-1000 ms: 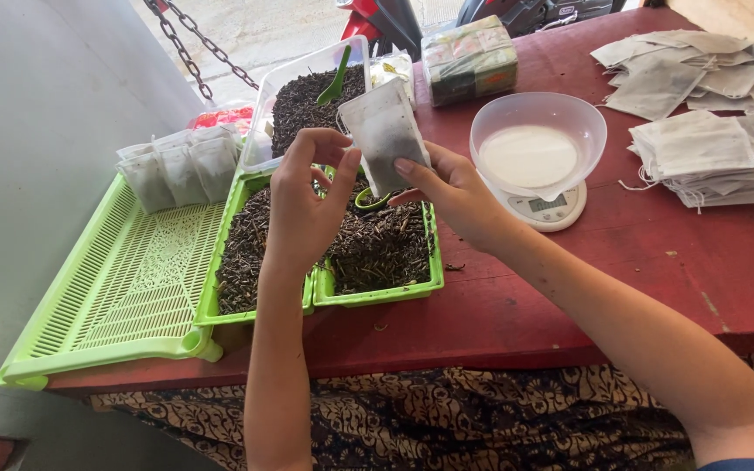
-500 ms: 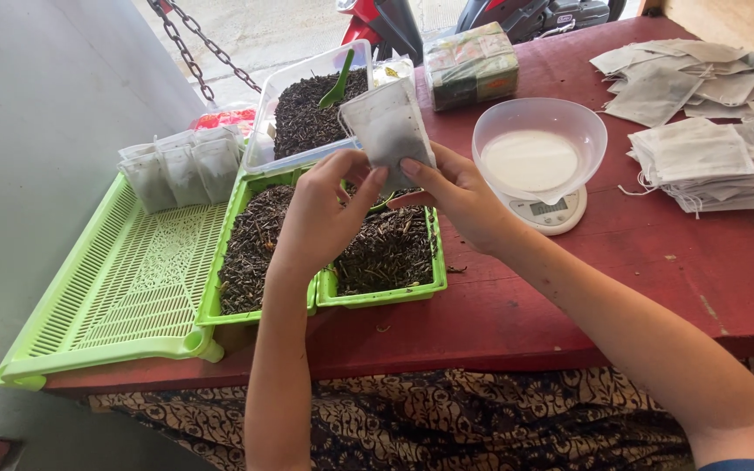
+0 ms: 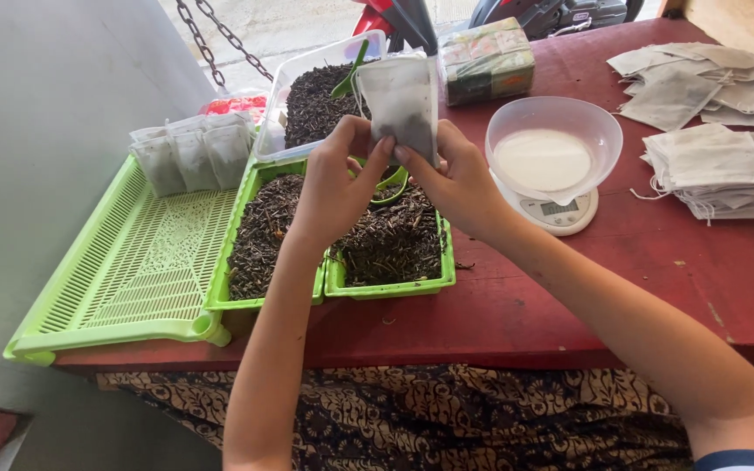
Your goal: Filling and weighing individual tea bags with loose tea leaves using a spoon and a digital scale
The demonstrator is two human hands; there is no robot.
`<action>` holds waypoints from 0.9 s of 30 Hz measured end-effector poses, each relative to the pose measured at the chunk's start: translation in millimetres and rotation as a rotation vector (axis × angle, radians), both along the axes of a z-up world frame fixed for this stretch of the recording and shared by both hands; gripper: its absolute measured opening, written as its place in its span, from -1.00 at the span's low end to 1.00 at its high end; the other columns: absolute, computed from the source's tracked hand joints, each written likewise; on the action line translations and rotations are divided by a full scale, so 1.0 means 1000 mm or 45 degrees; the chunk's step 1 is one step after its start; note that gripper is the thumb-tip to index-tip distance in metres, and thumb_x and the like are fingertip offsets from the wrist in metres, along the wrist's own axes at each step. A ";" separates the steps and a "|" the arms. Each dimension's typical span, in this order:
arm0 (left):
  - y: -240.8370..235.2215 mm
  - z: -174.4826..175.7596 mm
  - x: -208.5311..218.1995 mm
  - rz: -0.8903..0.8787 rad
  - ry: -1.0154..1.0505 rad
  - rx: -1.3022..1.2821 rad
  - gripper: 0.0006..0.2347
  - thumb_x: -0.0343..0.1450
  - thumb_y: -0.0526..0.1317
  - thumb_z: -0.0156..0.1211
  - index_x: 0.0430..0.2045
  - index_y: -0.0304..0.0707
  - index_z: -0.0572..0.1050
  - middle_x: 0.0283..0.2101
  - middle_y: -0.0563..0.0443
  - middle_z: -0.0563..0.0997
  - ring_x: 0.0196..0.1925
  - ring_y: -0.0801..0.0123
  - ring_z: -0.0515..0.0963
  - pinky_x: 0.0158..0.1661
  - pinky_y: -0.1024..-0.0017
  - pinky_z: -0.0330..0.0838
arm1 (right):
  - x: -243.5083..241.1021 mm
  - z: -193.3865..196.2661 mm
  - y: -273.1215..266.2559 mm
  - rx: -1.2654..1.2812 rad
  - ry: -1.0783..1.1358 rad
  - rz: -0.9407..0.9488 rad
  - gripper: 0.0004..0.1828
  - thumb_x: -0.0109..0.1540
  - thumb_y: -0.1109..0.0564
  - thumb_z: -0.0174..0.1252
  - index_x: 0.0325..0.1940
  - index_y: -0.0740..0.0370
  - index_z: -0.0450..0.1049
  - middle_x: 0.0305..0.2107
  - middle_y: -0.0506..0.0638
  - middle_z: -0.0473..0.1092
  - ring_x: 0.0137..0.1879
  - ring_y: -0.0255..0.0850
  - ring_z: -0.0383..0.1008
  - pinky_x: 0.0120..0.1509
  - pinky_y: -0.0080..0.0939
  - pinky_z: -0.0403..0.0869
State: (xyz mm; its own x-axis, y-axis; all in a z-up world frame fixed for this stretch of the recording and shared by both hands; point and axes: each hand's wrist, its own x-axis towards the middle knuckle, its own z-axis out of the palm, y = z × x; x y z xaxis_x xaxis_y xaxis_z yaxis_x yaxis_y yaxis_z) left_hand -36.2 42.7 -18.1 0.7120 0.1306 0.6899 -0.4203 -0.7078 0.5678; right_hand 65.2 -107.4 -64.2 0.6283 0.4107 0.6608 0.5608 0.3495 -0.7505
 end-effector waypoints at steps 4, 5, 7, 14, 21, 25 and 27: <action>0.003 0.005 0.011 0.025 -0.019 -0.024 -0.86 0.53 -0.13 0.18 -0.28 -0.17 0.46 -0.43 0.02 0.63 -0.34 0.36 0.70 -0.39 0.46 0.50 | 0.002 0.012 0.008 -0.058 -0.066 -0.074 -0.68 0.34 0.13 0.29 0.04 0.38 0.40 -0.16 0.18 0.40 -0.02 -0.03 0.50 -0.09 0.05 0.62; 0.006 0.007 0.011 0.051 -0.047 0.038 -0.87 0.54 -0.17 0.17 -0.28 -0.23 0.45 -0.42 -0.08 0.62 -0.35 0.25 0.70 -0.40 0.38 0.49 | 0.005 0.011 0.013 -0.064 -0.057 -0.083 -0.66 0.35 0.13 0.29 0.08 0.34 0.37 -0.14 0.18 0.42 0.02 -0.04 0.50 -0.09 0.04 0.61; 0.015 0.016 0.007 0.090 -0.077 0.097 -0.87 0.54 -0.21 0.16 -0.28 -0.28 0.43 -0.42 -0.18 0.61 -0.37 0.13 0.70 -0.41 0.30 0.49 | 0.005 0.016 0.023 -0.073 -0.052 -0.078 -0.64 0.35 0.12 0.29 0.11 0.31 0.34 -0.11 0.17 0.43 0.05 -0.06 0.51 -0.09 0.04 0.60; 0.057 0.037 -0.011 0.162 0.292 0.195 -0.86 0.55 -0.19 0.09 -0.31 -0.27 0.38 -0.31 -0.05 0.63 -0.30 0.29 0.63 -0.30 0.38 0.53 | -0.001 0.038 0.062 -0.390 -0.216 -0.053 -0.70 0.34 0.03 0.16 -0.09 0.17 0.17 -0.23 0.09 0.47 -0.19 -0.12 0.44 -0.31 -0.15 0.37; 0.115 0.042 -0.018 0.284 0.276 0.249 -0.84 0.55 -0.15 0.13 -0.30 -0.26 0.41 -0.33 -0.03 0.63 -0.29 0.30 0.61 -0.28 0.30 0.46 | 0.002 0.049 0.116 -0.378 -0.331 0.039 -0.75 0.34 0.07 0.11 0.01 0.19 0.26 -0.22 0.06 0.45 -0.27 -0.17 0.34 -0.21 -0.16 0.31; 0.146 0.040 -0.026 0.336 0.259 0.276 -0.85 0.55 -0.18 0.16 -0.27 -0.28 0.43 -0.33 -0.03 0.64 -0.29 0.32 0.61 -0.25 0.35 0.50 | 0.010 0.042 0.161 -0.297 -0.417 0.024 -0.72 0.30 0.09 0.15 0.03 0.25 0.35 -0.14 0.13 0.43 -0.10 -0.04 0.42 -0.08 -0.10 0.36; 0.160 0.041 -0.033 0.389 0.250 0.286 -0.86 0.56 -0.19 0.19 -0.30 -0.27 0.43 -0.34 -0.02 0.64 -0.30 0.36 0.61 -0.24 0.36 0.49 | 0.009 0.044 0.181 -0.309 -0.452 0.034 -0.78 0.28 0.08 0.16 -0.04 0.21 0.41 -0.25 0.08 0.35 -0.19 -0.10 0.33 -0.11 -0.12 0.32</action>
